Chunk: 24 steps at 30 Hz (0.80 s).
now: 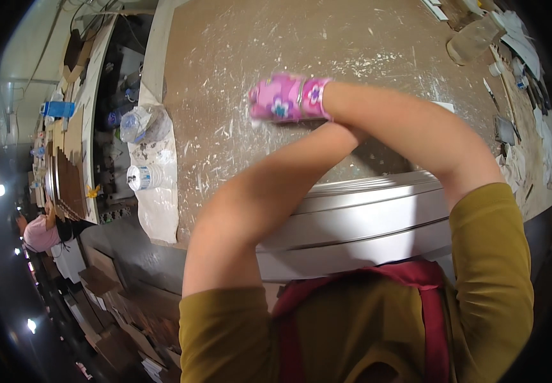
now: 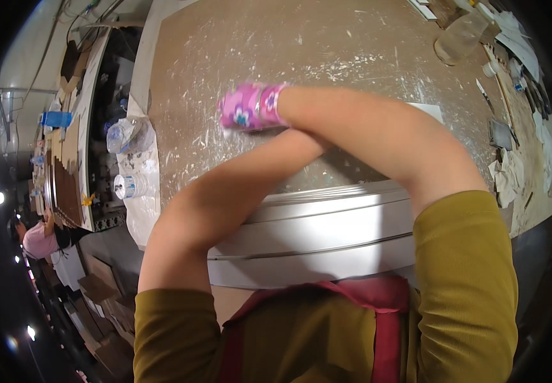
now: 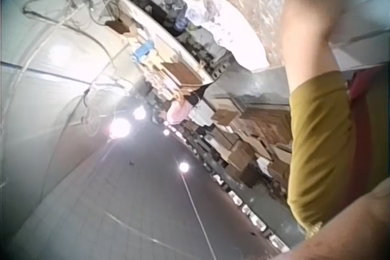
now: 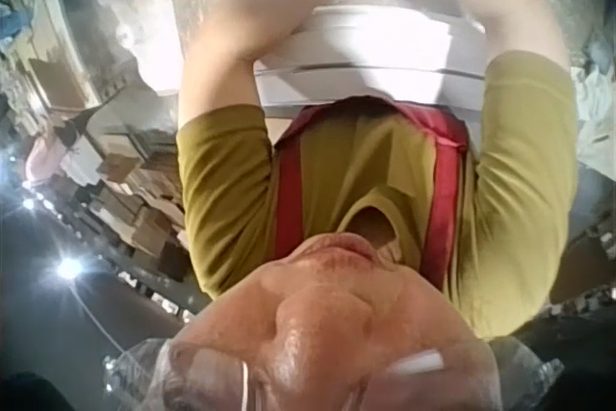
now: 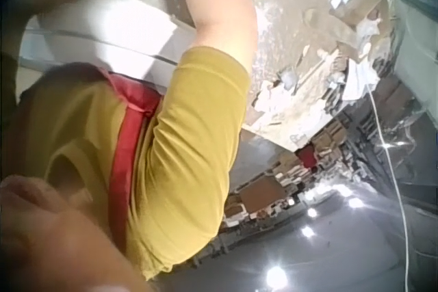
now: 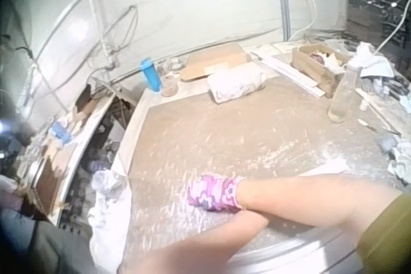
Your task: The person cleans white wooden strips by applying a liquid from a bottle onto a cloth and wiping the surfaces and edges of several strips one by one.
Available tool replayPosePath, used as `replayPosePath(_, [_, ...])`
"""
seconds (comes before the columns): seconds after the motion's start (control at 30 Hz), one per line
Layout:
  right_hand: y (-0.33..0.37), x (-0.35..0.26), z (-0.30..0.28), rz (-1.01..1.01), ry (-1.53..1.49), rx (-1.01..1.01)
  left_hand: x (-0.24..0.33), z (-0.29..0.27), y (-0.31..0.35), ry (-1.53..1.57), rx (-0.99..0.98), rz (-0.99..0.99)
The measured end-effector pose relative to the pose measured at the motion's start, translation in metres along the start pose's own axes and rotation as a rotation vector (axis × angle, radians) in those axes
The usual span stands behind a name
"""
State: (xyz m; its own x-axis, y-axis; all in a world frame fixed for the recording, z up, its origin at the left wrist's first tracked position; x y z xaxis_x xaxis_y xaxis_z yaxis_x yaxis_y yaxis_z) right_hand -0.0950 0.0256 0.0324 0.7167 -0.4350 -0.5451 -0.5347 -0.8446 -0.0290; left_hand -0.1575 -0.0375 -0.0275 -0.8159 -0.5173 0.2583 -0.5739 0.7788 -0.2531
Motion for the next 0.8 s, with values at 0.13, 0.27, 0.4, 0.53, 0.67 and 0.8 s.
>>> replayPosePath(0.13, [0.004, 0.056, -0.045, 0.485, 0.099, -0.012, -0.003, -0.01, -0.029, 0.025, -0.091, -0.02])
replayPosePath(0.27, [0.103, 0.088, -0.092, -0.07, 0.01, 0.363, -0.024, -0.054, -0.045, -0.237, -0.452, 0.015])
replayPosePath(0.4, [0.235, 0.095, -0.139, 0.3, 0.032, 0.612, -0.067, -0.047, -0.029, 0.009, -0.234, -0.145])
replayPosePath(0.53, [0.39, 0.151, -0.109, 0.836, -0.549, 0.936, -0.046, -0.052, -0.027, -0.057, -0.112, -0.07])
replayPosePath(0.67, [0.417, 0.146, -0.056, 0.802, -0.134, 0.894, -0.042, -0.049, -0.027, -0.163, -0.109, -0.051])
replayPosePath(0.8, [0.397, 0.09, -0.029, 0.878, -0.488, 0.939, -0.046, -0.052, -0.02, -0.245, -0.143, -0.057])
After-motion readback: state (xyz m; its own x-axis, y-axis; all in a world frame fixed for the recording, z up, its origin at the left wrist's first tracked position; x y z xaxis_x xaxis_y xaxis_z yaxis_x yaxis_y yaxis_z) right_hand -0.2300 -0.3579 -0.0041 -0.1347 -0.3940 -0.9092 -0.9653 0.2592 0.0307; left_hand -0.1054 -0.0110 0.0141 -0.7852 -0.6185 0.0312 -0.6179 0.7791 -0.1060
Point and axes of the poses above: each hand's wrist, its own y-axis away from the middle knuckle, its own z-axis out of the palm, x = y × z, the point moved 3 cm from there along -y, towards the middle knuckle, and after that the axes turned 7 degrees about -y, right-handed, at the moved point
